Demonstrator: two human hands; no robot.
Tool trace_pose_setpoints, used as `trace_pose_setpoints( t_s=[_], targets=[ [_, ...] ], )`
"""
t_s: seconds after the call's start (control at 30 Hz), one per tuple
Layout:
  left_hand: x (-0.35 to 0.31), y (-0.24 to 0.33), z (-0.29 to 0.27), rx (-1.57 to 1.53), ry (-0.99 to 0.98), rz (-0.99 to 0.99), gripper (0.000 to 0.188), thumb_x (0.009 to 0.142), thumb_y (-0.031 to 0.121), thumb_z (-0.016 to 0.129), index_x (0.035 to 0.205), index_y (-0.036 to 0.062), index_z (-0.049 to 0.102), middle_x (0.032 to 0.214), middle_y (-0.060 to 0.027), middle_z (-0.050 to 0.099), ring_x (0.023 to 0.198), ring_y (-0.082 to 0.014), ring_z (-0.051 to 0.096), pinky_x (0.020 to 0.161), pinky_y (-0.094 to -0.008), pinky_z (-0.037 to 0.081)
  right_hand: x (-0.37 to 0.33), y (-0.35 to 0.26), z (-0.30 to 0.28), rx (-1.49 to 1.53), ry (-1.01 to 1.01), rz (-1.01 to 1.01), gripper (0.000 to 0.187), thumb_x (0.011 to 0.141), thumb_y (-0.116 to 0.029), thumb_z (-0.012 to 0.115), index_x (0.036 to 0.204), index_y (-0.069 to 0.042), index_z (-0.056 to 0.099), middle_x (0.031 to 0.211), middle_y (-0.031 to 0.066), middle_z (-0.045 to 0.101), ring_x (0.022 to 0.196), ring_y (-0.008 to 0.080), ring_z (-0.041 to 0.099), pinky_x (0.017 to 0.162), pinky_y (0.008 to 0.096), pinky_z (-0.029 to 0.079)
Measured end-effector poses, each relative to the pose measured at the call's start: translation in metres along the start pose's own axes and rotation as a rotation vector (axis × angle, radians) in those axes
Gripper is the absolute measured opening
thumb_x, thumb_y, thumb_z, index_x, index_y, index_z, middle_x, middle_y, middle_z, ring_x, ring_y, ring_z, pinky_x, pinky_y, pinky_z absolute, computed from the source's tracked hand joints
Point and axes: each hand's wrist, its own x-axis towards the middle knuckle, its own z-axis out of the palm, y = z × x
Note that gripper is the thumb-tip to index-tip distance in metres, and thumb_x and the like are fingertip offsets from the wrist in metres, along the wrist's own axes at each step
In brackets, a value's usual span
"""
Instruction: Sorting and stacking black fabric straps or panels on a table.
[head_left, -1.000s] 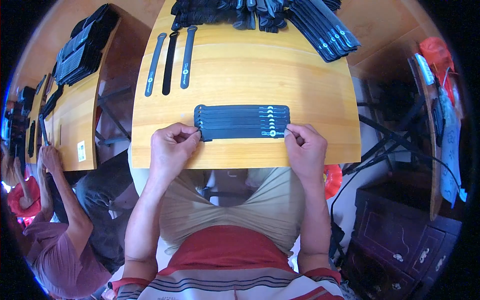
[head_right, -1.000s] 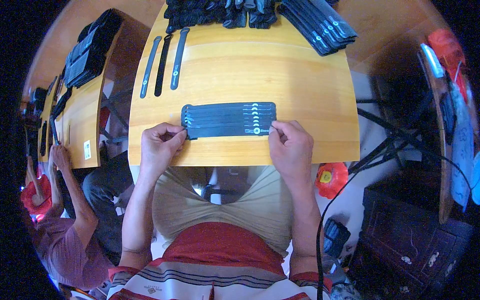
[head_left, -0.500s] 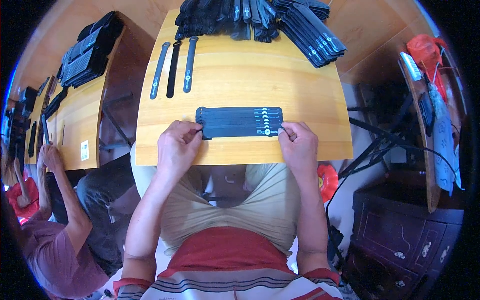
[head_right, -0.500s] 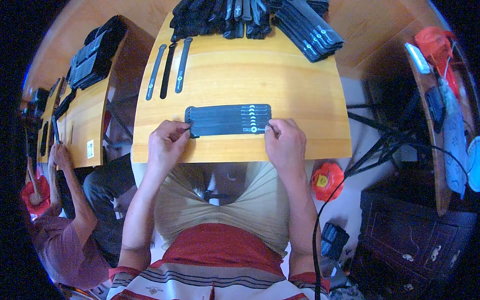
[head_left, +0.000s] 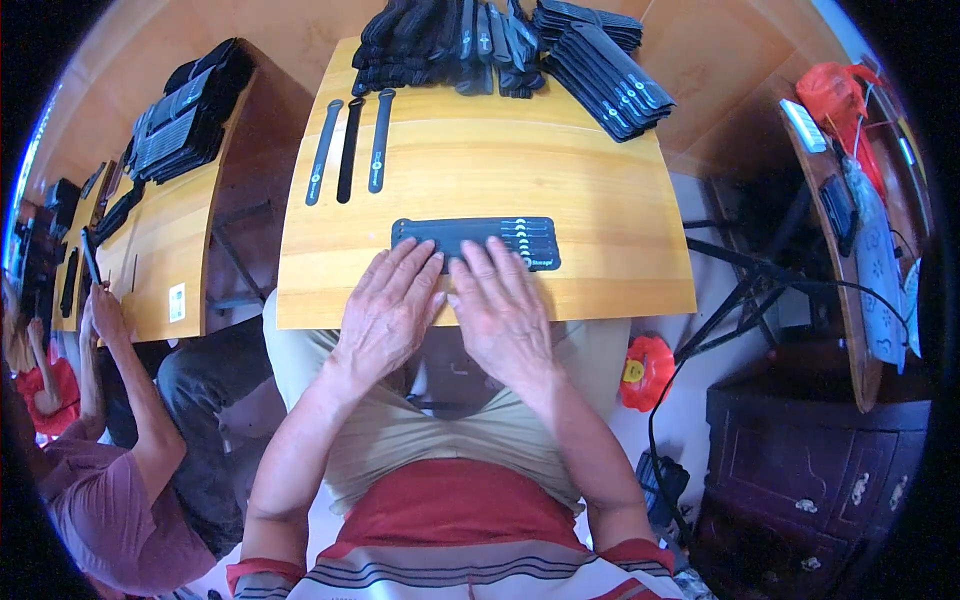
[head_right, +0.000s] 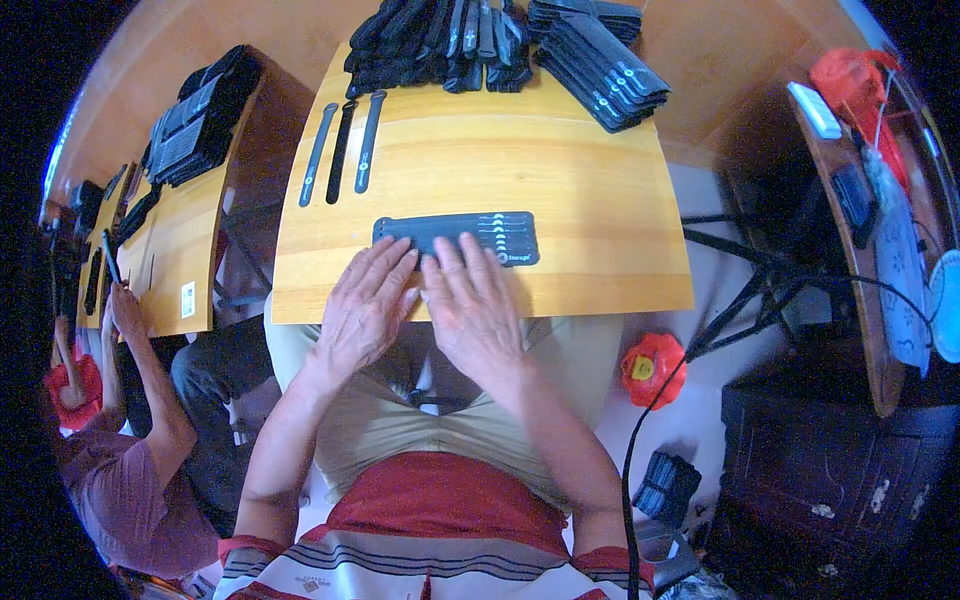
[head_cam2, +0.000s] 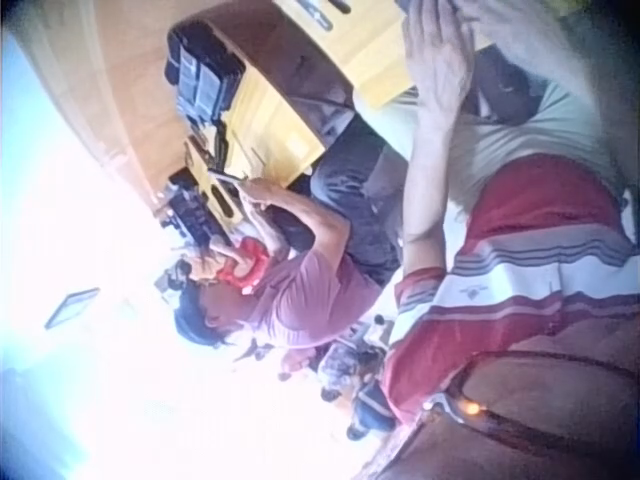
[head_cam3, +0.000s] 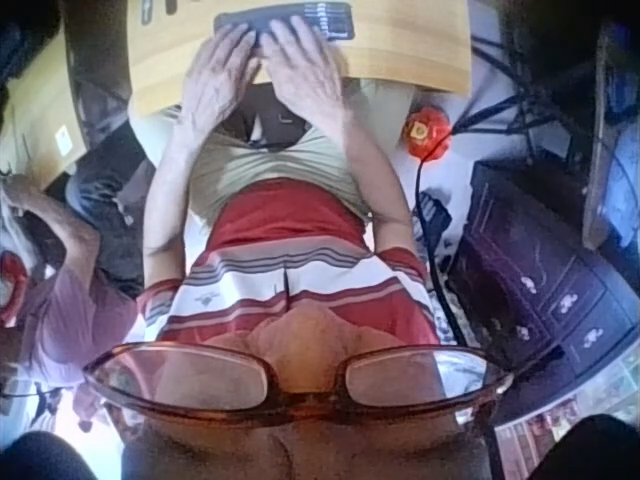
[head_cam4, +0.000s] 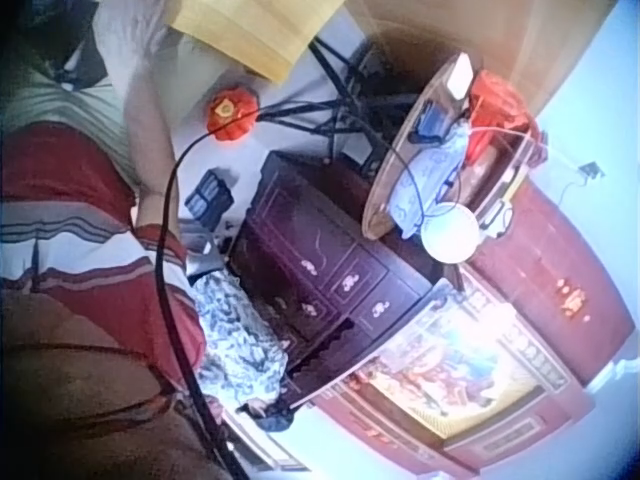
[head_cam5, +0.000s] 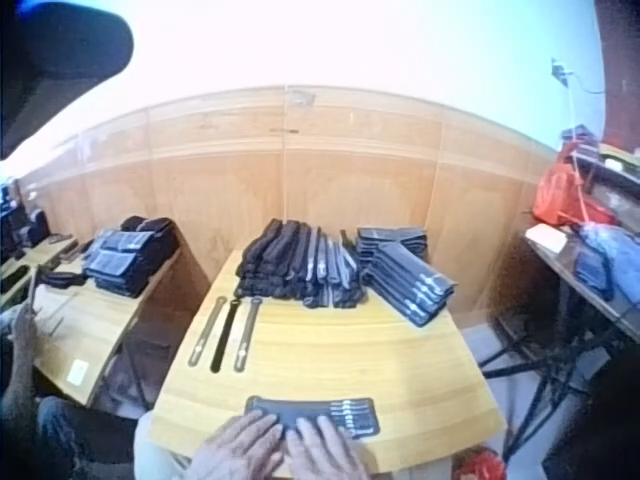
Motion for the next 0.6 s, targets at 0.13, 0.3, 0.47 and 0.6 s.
trace_pose_setpoints(
  t_s=[0.13,0.3,0.47,0.6],
  targets=[
    [-0.010,-0.006,0.000,0.084,-0.159,0.043,0.051,0.099,0.034,0.061,0.140,0.0034,0.058,0.153,-0.0126,0.051,0.144,-0.0280,0.046,0.119,-0.0471,0.035,-0.009,0.005,0.007,0.026,-0.112,0.035,0.048,0.103,-0.031,0.054,0.137,0.001,0.060,0.152,0.0163,0.050,0.148,0.0350,0.038,0.123,0.0515,0.026],
    [-0.024,-0.023,-0.016,0.121,-0.253,0.033,0.058,0.102,0.042,0.056,0.146,0.0047,0.053,0.157,-0.0114,0.047,0.148,-0.0254,0.040,0.123,-0.0474,0.029,-0.039,0.048,-0.011,-0.066,-0.053,0.144,0.047,0.098,-0.029,0.064,0.135,0.000,0.062,0.146,0.0166,0.057,0.143,0.0326,0.046,0.120,0.0493,0.033],
    [-0.034,-0.038,-0.024,0.063,-0.268,0.040,0.059,0.102,0.045,0.054,0.148,0.0063,0.052,0.158,-0.0083,0.047,0.149,-0.0227,0.040,0.124,-0.0470,0.025,-0.035,0.053,-0.016,-0.103,-0.001,0.160,0.042,0.092,-0.022,0.071,0.128,0.000,0.065,0.140,0.0166,0.061,0.136,0.0344,0.053,0.116,0.0490,0.040],
    [-0.038,-0.040,-0.021,0.082,-0.234,0.041,0.060,0.102,0.046,0.054,0.148,0.0071,0.052,0.158,-0.0071,0.047,0.148,-0.0225,0.040,0.124,-0.0473,0.025,-0.012,0.042,-0.022,-0.144,0.095,0.147,0.026,0.091,-0.020,0.072,0.109,-0.001,0.070,0.117,0.0145,0.070,0.114,0.0338,0.064,0.101,0.0469,0.049]
  ],
)
